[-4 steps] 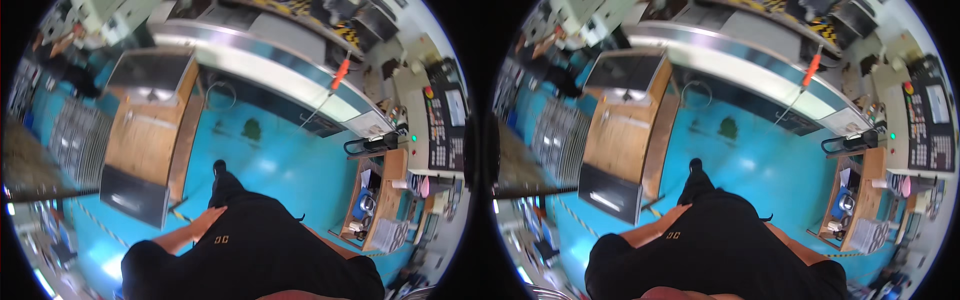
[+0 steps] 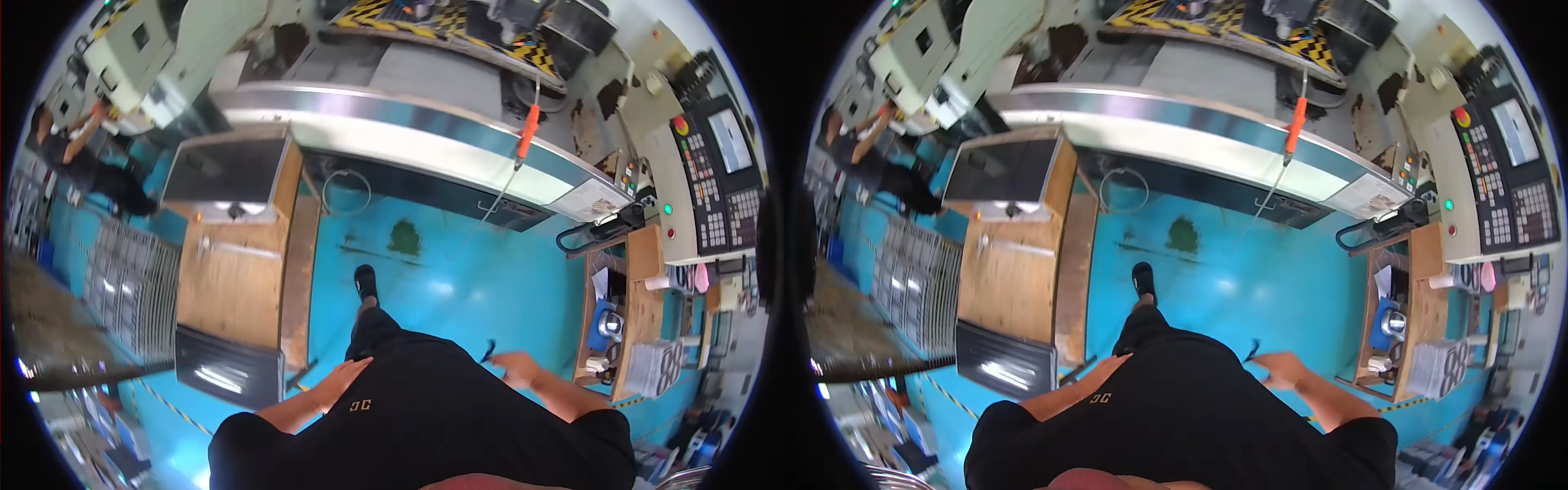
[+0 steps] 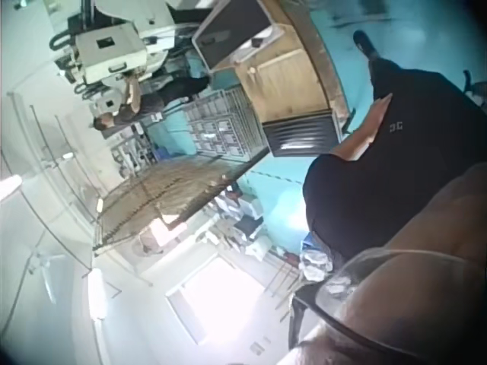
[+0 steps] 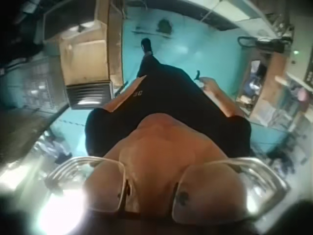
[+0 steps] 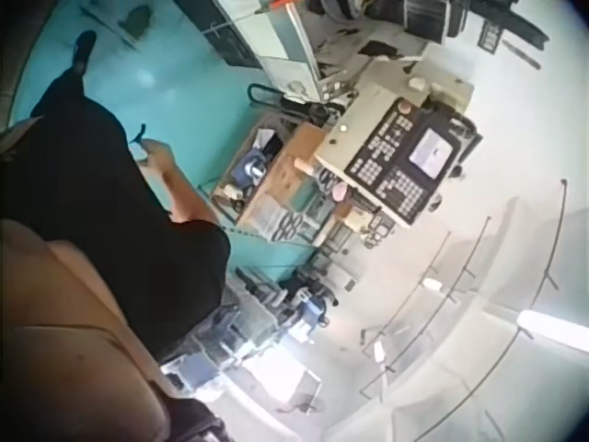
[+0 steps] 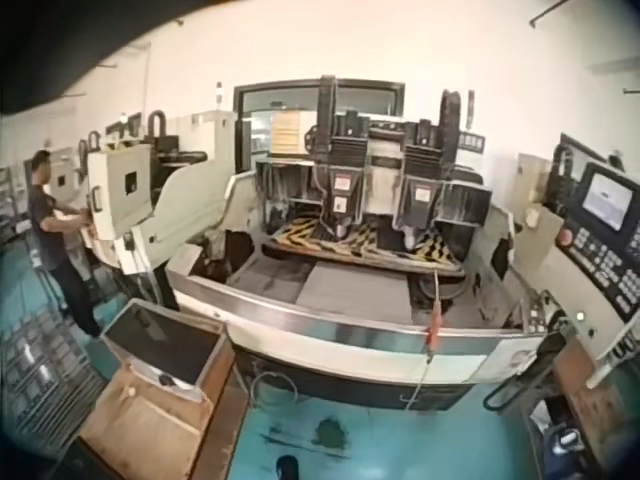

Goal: Operate factory machinery by cleaning the workspace with an air gun, adjusting controls on a CNC-style panel, and loading rectangular sheets onto the processing bed.

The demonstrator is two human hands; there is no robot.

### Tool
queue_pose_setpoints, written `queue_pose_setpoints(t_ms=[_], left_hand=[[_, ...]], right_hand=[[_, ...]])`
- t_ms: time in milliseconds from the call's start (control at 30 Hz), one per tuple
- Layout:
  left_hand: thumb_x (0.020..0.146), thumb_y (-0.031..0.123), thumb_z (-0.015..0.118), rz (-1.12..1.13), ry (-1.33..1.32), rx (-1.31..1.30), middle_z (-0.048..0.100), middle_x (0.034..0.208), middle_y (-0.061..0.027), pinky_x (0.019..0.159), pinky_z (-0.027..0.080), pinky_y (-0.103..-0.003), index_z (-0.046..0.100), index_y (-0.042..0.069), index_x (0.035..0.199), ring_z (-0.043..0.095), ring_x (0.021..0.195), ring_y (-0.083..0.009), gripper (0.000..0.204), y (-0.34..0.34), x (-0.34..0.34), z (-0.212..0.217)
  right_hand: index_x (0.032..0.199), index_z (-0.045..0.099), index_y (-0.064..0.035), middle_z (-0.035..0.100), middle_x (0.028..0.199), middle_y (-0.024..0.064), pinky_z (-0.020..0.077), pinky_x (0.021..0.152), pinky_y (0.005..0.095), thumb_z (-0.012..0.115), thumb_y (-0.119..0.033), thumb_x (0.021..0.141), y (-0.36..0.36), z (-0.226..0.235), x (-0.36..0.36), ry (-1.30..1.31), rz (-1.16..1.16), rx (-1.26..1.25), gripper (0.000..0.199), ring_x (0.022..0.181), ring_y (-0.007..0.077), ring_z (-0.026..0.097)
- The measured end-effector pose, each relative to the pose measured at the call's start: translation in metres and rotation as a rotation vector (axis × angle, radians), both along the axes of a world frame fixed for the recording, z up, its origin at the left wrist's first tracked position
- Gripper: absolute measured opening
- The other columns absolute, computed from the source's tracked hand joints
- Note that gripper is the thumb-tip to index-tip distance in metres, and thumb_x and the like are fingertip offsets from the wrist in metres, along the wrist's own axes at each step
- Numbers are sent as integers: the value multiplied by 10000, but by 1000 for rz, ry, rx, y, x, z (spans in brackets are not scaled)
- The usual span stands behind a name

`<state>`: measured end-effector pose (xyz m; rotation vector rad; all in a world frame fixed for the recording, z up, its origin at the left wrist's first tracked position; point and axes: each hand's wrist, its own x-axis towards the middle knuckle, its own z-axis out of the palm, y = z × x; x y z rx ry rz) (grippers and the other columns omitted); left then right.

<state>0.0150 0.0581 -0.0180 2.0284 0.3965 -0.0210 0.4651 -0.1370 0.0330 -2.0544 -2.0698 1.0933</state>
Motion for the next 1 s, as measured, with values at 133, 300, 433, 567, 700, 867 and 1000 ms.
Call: queue_pose_setpoints(t_ms=[133,300,433,567,700,867,1000], left_hand=[[900,211,541,-59,-10,116,318,1516,-154,1137,258,-439,269,20,1478,367,1369,-293,667,66,19,-32],[900,205,537,-76,-21,36,313,1520,-142,1135,259,-428,268,22,1480,371,1363,-280,665,179,31,-29],[899,211,535,-99,-20,71,309,1521,-137,1122,270,-413,255,29,1487,376,1345,-288,677,248,15,-73],[903,213,530,-99,130,-3,316,1514,-140,1108,285,-401,272,24,1479,398,1313,-294,659,305,17,-85],[905,191,529,-69,164,-3,336,1499,-141,1100,294,-393,294,26,1470,398,1312,-291,635,333,21,-82],[907,140,519,-19,86,22,389,1464,-121,1088,309,-366,320,29,1459,408,1307,-273,598,355,23,-94],[908,132,515,23,145,-33,391,1462,-118,1090,307,-363,328,28,1454,409,1308,-266,587,372,40,-99]], right_hand=[[1099,671,-61,694,942,114,538,676,323,693,-241,869,126,-12,45,38,-555,428,292,764,219,663],[1082,667,-33,693,936,151,544,691,331,676,-259,887,281,19,71,62,-855,700,298,804,262,680],[1130,639,-10,679,1034,190,525,824,378,633,-399,902,366,40,124,-98,-1067,616,451,946,310,674],[1177,604,1,657,1089,216,483,901,405,595,-512,891,412,27,172,-284,-1344,609,587,1034,336,641],[1106,618,-3,667,1029,220,477,860,430,573,-561,886,435,25,199,-252,-1316,614,601,995,357,640],[938,641,-11,668,784,171,476,722,457,579,-451,920,451,49,203,-356,-1291,499,445,797,337,662],[933,630,-2,636,777,162,486,682,420,585,-367,930,469,84,212,-96,-1316,797,368,727,266,646]])
